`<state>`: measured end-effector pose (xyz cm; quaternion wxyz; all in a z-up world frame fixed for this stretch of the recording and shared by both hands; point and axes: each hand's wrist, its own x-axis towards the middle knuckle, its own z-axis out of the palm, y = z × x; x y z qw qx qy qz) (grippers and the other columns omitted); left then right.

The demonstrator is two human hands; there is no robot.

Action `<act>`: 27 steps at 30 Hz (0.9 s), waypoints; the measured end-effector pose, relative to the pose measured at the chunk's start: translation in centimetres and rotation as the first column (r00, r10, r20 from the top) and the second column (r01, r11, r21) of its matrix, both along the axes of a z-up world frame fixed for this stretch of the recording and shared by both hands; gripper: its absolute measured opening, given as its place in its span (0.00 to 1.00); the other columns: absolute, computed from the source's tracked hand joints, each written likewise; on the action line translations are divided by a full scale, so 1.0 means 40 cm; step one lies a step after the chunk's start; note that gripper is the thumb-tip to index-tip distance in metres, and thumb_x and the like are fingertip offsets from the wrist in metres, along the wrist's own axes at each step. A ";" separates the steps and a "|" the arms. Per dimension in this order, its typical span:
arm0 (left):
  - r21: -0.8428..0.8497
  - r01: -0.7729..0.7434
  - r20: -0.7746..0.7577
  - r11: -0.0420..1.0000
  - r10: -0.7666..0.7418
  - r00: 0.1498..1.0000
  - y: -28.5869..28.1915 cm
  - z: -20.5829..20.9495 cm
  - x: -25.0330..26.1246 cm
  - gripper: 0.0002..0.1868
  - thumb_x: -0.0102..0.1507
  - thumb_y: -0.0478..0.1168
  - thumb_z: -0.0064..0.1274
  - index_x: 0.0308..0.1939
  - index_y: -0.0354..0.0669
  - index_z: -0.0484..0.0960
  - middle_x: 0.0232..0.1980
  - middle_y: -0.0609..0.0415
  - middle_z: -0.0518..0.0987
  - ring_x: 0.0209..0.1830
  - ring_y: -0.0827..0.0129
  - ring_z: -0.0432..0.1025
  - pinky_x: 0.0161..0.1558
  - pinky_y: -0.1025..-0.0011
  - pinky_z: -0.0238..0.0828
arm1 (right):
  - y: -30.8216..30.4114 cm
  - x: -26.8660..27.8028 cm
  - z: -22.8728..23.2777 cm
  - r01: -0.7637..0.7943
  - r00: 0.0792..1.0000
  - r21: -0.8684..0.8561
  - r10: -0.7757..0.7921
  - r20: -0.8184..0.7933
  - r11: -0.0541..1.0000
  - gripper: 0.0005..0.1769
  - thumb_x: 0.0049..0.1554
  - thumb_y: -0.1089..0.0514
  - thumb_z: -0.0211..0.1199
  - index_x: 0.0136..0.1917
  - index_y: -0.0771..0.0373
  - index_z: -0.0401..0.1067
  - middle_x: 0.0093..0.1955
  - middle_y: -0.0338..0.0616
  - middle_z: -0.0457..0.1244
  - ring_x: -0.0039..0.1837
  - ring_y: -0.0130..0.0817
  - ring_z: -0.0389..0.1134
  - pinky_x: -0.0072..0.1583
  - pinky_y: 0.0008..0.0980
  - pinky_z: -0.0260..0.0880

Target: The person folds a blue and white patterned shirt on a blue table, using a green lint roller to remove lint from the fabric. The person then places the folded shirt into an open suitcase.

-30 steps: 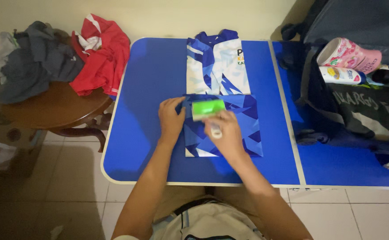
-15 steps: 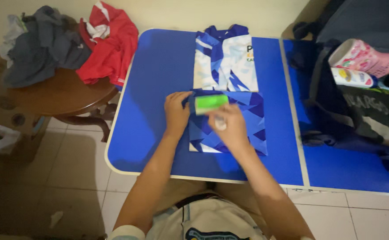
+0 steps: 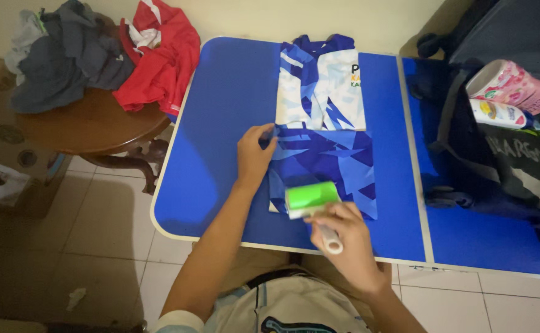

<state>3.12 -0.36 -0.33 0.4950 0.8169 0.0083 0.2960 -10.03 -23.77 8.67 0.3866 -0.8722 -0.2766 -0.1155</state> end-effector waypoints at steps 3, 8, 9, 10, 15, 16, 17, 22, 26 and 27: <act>-0.040 -0.009 -0.050 0.999 0.007 0.999 -0.002 0.009 -0.002 0.17 0.57 0.31 0.63 0.51 0.39 0.83 0.46 0.47 0.82 0.42 0.58 0.79 0.45 0.65 0.75 | -0.001 0.006 0.001 0.006 1.000 0.023 -0.006 -0.008 1.000 0.14 0.44 0.65 0.69 0.45 0.55 0.81 0.45 0.39 0.69 0.51 0.42 0.67 0.53 0.36 0.68; -0.040 -0.001 0.016 0.999 0.001 1.000 0.000 -0.004 -0.001 0.19 0.57 0.24 0.57 0.52 0.39 0.83 0.49 0.47 0.81 0.44 0.57 0.79 0.47 0.66 0.77 | 0.064 0.141 -0.051 0.021 0.999 0.051 -0.022 0.024 0.998 0.12 0.47 0.63 0.70 0.46 0.56 0.82 0.45 0.42 0.67 0.52 0.44 0.65 0.53 0.38 0.68; -0.048 -0.002 0.006 0.999 0.002 1.000 0.002 -0.009 0.002 0.19 0.57 0.24 0.56 0.51 0.39 0.83 0.49 0.47 0.81 0.44 0.57 0.80 0.47 0.66 0.77 | 0.079 0.176 -0.063 0.025 0.999 0.068 -0.028 0.046 0.997 0.11 0.48 0.63 0.70 0.47 0.56 0.82 0.46 0.43 0.67 0.53 0.45 0.65 0.55 0.38 0.68; -0.057 -0.003 -0.004 0.998 0.003 1.000 0.003 -0.014 0.005 0.18 0.57 0.24 0.56 0.51 0.39 0.83 0.49 0.47 0.81 0.43 0.57 0.80 0.47 0.66 0.77 | 0.095 0.214 -0.073 0.030 0.998 0.089 -0.034 0.049 0.996 0.12 0.48 0.63 0.70 0.48 0.56 0.82 0.46 0.44 0.67 0.53 0.45 0.65 0.55 0.38 0.67; -0.018 -0.016 -0.023 1.000 0.015 1.000 0.004 -0.028 0.008 0.14 0.60 0.25 0.55 0.49 0.39 0.84 0.48 0.46 0.82 0.43 0.56 0.80 0.47 0.65 0.77 | 0.130 0.298 -0.107 -0.012 0.991 0.174 -0.012 0.136 0.985 0.14 0.50 0.64 0.69 0.51 0.57 0.82 0.49 0.44 0.67 0.57 0.47 0.66 0.59 0.40 0.67; -0.032 -0.012 -0.025 0.999 0.011 1.000 0.004 -0.028 0.009 0.13 0.60 0.26 0.55 0.48 0.38 0.84 0.48 0.46 0.82 0.43 0.56 0.80 0.47 0.65 0.77 | 0.125 0.291 -0.109 0.002 0.995 0.162 -0.018 0.103 0.987 0.14 0.50 0.63 0.70 0.51 0.56 0.82 0.48 0.44 0.67 0.56 0.46 0.66 0.59 0.39 0.67; -0.048 -0.009 -0.027 0.999 0.008 1.000 0.004 -0.027 0.010 0.11 0.61 0.27 0.55 0.47 0.38 0.84 0.48 0.46 0.82 0.43 0.57 0.80 0.47 0.65 0.77 | 0.114 0.273 -0.109 0.015 0.997 0.149 -0.025 0.069 0.989 0.14 0.49 0.63 0.70 0.50 0.56 0.82 0.48 0.45 0.67 0.56 0.46 0.66 0.58 0.39 0.67; 0.004 0.030 0.014 1.000 -0.030 0.999 0.007 -0.029 0.006 0.12 0.60 0.26 0.55 0.47 0.37 0.86 0.48 0.46 0.82 0.44 0.55 0.79 0.49 0.66 0.75 | 0.011 0.102 -0.080 -0.017 1.000 0.074 0.017 0.012 0.997 0.19 0.45 0.66 0.70 0.51 0.54 0.82 0.50 0.41 0.69 0.59 0.44 0.67 0.59 0.38 0.68; -0.017 0.030 -0.021 0.999 -0.030 0.999 0.001 -0.033 0.004 0.13 0.60 0.26 0.54 0.48 0.37 0.86 0.48 0.46 0.82 0.43 0.56 0.79 0.48 0.66 0.76 | -0.072 -0.014 -0.041 -0.015 0.999 0.104 0.019 -0.043 0.994 0.17 0.44 0.67 0.70 0.49 0.56 0.81 0.48 0.41 0.69 0.57 0.42 0.69 0.59 0.38 0.70; -0.007 0.017 -0.020 1.000 -0.018 1.000 0.001 -0.032 0.005 0.13 0.60 0.26 0.54 0.47 0.37 0.86 0.48 0.46 0.82 0.43 0.56 0.79 0.48 0.66 0.76 | -0.085 -0.021 -0.036 -0.016 0.998 0.124 0.024 -0.062 0.992 0.17 0.44 0.67 0.69 0.49 0.57 0.81 0.48 0.41 0.70 0.57 0.42 0.69 0.59 0.38 0.70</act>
